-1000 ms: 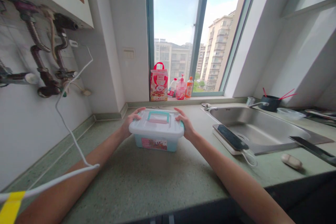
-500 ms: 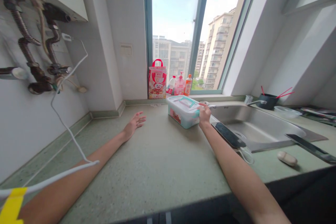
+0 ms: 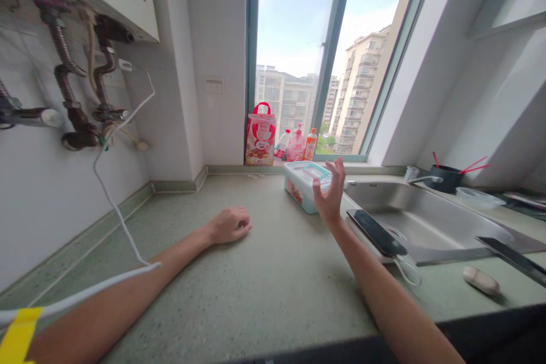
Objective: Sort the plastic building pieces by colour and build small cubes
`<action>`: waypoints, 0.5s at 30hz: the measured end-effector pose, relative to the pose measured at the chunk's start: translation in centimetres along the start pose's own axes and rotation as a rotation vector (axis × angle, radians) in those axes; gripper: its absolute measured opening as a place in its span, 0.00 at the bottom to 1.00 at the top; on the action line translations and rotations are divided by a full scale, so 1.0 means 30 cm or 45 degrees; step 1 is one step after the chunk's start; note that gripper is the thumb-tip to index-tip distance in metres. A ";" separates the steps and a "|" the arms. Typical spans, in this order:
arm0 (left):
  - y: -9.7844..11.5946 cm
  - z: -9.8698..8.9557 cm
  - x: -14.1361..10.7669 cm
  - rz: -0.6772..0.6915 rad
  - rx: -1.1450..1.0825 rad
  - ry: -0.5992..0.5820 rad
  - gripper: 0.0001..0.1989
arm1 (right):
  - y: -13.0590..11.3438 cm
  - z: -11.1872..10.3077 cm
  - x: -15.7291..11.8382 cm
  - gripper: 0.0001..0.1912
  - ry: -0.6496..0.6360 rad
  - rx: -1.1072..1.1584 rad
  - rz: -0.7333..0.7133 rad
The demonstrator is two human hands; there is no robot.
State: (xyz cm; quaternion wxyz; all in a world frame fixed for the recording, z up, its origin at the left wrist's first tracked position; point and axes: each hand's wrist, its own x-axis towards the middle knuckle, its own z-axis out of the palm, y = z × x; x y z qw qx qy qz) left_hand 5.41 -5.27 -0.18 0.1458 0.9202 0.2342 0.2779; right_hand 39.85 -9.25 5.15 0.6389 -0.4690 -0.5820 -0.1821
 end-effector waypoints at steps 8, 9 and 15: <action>-0.016 0.002 -0.006 -0.131 0.099 -0.256 0.19 | -0.260 0.161 -0.272 0.21 -1.476 0.522 -0.383; -0.013 0.000 -0.004 -0.126 0.100 -0.263 0.21 | -0.265 0.169 -0.285 0.18 -1.515 0.557 -0.372; -0.001 -0.005 0.004 -0.144 0.182 -0.256 0.29 | -0.242 0.165 -0.273 0.14 -1.494 0.553 -0.263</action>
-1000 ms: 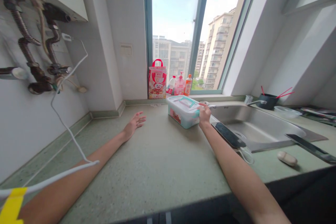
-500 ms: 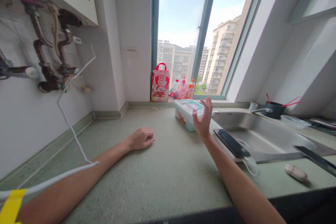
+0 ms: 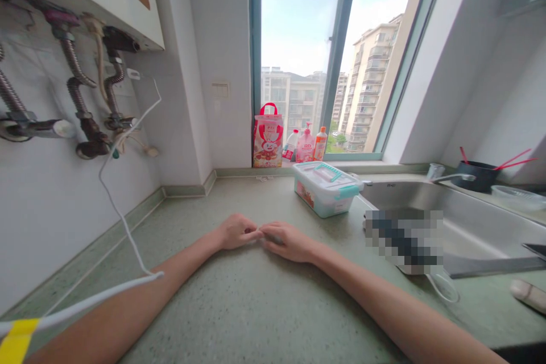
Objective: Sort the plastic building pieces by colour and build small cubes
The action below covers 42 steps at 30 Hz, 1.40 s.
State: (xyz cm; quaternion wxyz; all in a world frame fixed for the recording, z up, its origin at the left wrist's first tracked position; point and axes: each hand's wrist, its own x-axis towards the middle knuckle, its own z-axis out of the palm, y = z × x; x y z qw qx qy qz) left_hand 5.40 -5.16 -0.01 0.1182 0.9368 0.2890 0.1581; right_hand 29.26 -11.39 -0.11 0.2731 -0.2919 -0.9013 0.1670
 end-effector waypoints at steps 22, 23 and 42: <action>-0.023 0.018 0.012 -0.049 -0.018 0.064 0.29 | 0.029 -0.010 -0.019 0.17 -0.023 -0.097 0.013; -0.023 0.018 0.012 -0.047 -0.010 0.061 0.29 | 0.031 -0.012 -0.021 0.18 -0.015 -0.095 0.021; -0.034 0.023 0.008 -0.021 -0.055 0.104 0.26 | 0.125 -0.367 -0.132 0.26 0.685 -1.066 0.737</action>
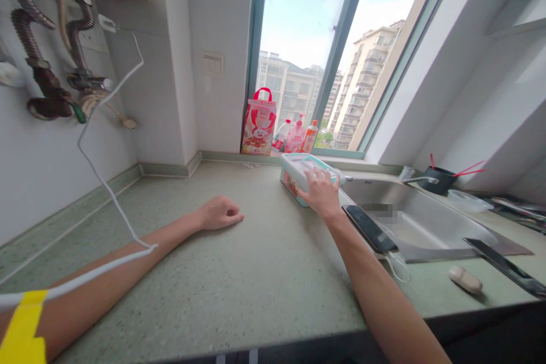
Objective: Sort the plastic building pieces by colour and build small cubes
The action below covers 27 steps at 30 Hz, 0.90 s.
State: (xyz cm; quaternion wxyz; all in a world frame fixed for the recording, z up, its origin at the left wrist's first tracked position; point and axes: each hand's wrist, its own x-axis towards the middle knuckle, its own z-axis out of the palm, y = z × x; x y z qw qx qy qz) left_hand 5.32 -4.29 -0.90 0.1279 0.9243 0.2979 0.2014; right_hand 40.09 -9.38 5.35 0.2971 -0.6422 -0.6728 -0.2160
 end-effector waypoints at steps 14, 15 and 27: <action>-0.060 -0.057 0.024 -0.504 -0.935 0.576 0.24 | 0.019 0.061 0.010 0.20 -0.053 0.282 -0.139; -0.069 -0.065 0.027 -0.565 -1.092 0.707 0.22 | 0.011 0.066 0.009 0.21 -0.051 0.357 -0.195; -0.076 -0.213 0.005 -0.616 -1.971 0.765 0.26 | -0.191 -0.014 -0.041 0.19 -0.311 1.174 -0.732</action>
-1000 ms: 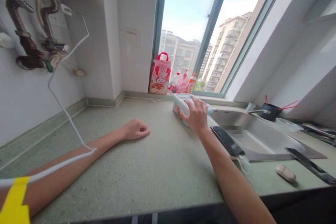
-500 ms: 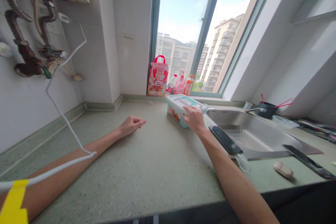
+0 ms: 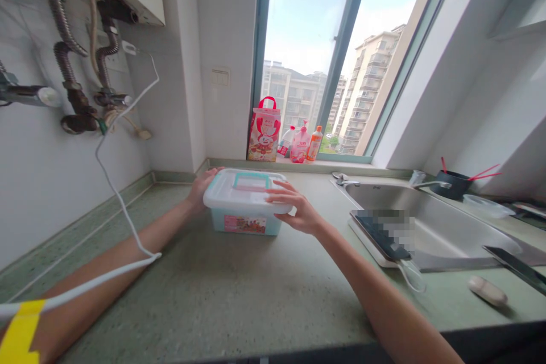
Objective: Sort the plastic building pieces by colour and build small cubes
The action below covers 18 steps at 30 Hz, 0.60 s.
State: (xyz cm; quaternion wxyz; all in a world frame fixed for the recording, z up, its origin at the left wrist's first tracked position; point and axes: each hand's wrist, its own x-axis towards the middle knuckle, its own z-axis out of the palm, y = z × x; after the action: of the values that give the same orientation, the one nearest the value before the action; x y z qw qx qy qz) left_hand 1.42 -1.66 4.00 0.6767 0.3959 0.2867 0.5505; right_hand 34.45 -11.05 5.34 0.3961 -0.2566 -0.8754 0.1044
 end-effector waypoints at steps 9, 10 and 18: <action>-0.008 0.056 -0.038 -0.025 0.108 -0.122 0.38 | 0.063 0.026 -0.020 0.21 0.469 0.398 0.551; -0.014 0.061 -0.041 -0.021 0.109 -0.134 0.38 | 0.075 0.031 -0.020 0.21 0.537 0.455 0.623; -0.026 0.067 -0.045 -0.027 0.209 -0.146 0.37 | 0.086 0.018 -0.002 0.30 0.645 0.684 0.924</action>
State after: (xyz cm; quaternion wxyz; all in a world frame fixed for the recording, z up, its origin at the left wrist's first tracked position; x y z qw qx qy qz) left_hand 3.18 -3.47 4.31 0.6631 0.4778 0.2957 0.4946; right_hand 35.05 -8.89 3.94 0.5860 -0.4502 -0.5490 0.3906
